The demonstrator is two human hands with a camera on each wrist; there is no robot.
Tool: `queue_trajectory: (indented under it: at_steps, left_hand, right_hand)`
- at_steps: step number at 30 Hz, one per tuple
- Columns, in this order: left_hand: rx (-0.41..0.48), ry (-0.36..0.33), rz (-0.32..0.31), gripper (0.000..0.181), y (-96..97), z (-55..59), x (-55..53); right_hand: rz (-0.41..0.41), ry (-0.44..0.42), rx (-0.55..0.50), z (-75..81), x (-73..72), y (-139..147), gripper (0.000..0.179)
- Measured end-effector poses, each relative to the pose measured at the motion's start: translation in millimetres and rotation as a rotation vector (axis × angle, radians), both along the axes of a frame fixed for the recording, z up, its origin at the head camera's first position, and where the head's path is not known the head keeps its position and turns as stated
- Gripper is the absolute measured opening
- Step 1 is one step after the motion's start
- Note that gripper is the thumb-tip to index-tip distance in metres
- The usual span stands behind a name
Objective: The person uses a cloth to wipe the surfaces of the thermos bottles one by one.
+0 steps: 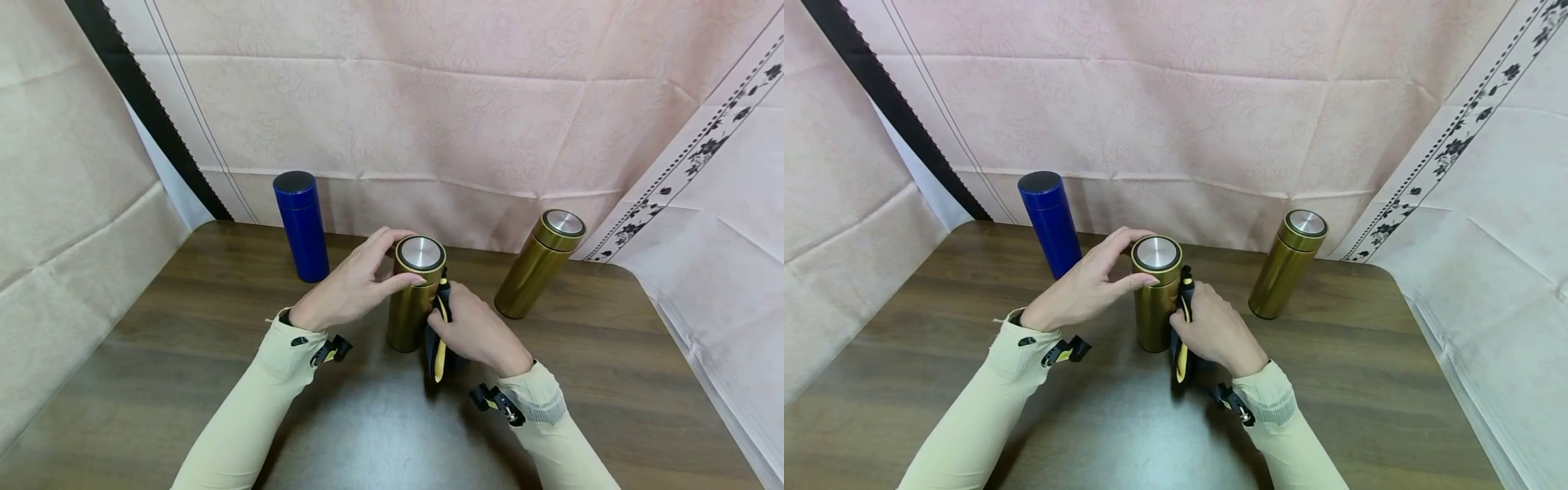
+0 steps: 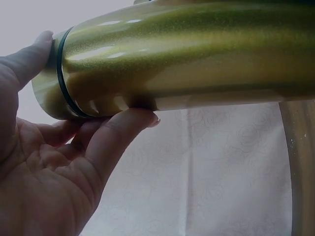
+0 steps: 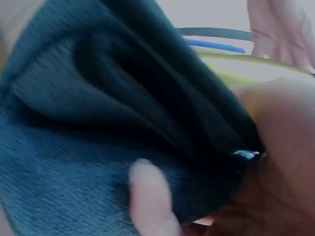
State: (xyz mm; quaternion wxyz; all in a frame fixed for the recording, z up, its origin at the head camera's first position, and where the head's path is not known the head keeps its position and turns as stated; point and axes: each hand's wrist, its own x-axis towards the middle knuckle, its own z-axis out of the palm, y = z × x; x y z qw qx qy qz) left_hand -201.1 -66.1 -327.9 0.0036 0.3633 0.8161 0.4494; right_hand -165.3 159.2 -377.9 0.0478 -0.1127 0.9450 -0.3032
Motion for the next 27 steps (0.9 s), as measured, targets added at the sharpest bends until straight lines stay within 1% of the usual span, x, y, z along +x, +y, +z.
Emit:
queue_trajectory:
  at_steps: [3, 5, 9, 11, 14, 17, 19, 21, 23, 27]
  left_hand:
    - [-0.013, 0.004, 0.008, 0.053, -0.4, 0.3, 0.0]
    - [-0.02, 0.007, 0.011, 0.053, -0.6, 0.0, -0.1]
    - [-0.019, 0.003, 0.006, 0.054, -0.7, -0.7, -0.5]
    - [-0.009, 0.002, 0.0, 0.054, -0.8, -0.5, -0.8]
    - [0.006, 0.006, -0.003, 0.055, -0.9, 0.1, -1.2]
    - [0.004, 0.008, 0.01, 0.055, -1.7, 0.4, -1.4]
    - [0.0, 0.008, 0.019, 0.056, -2.1, 0.4, -1.6]
    - [-0.006, 0.012, 0.023, 0.055, -2.1, 0.5, -1.7]
    - [-0.008, 0.02, 0.024, 0.055, -2.1, 0.8, -1.6]
    - [-0.002, 0.036, 0.018, 0.054, -2.3, 1.3, -1.6]
  right_hand:
    - [0.029, -0.021, 0.04, -7.0, -2.3, -1, 0.018]
    - [0.028, -0.023, 0.085, -11.3, -3.5, -3, 0.023]
    - [0.0, -0.022, 0.231, -19.1, -4.3, -7, 0.045]
    - [-0.008, -0.027, 0.294, -21.5, -4.8, -8, 0.052]
    - [-0.001, -0.041, 0.324, -22.4, -6.5, -6, 0.048]
    - [0.006, -0.053, 0.295, -18.4, -7.8, -3, 0.038]
    - [0.008, -0.026, 0.269, -15.4, -8.3, -1, 0.029]
    - [0.007, 0.028, 0.231, -12.3, -8.3, 2, 0.024]
    - [0.003, 0.105, 0.18, -9.1, -8.2, 4, 0.026]
    - [-0.022, 0.236, 0.006, -1.3, -7.4, 8, 0.038]
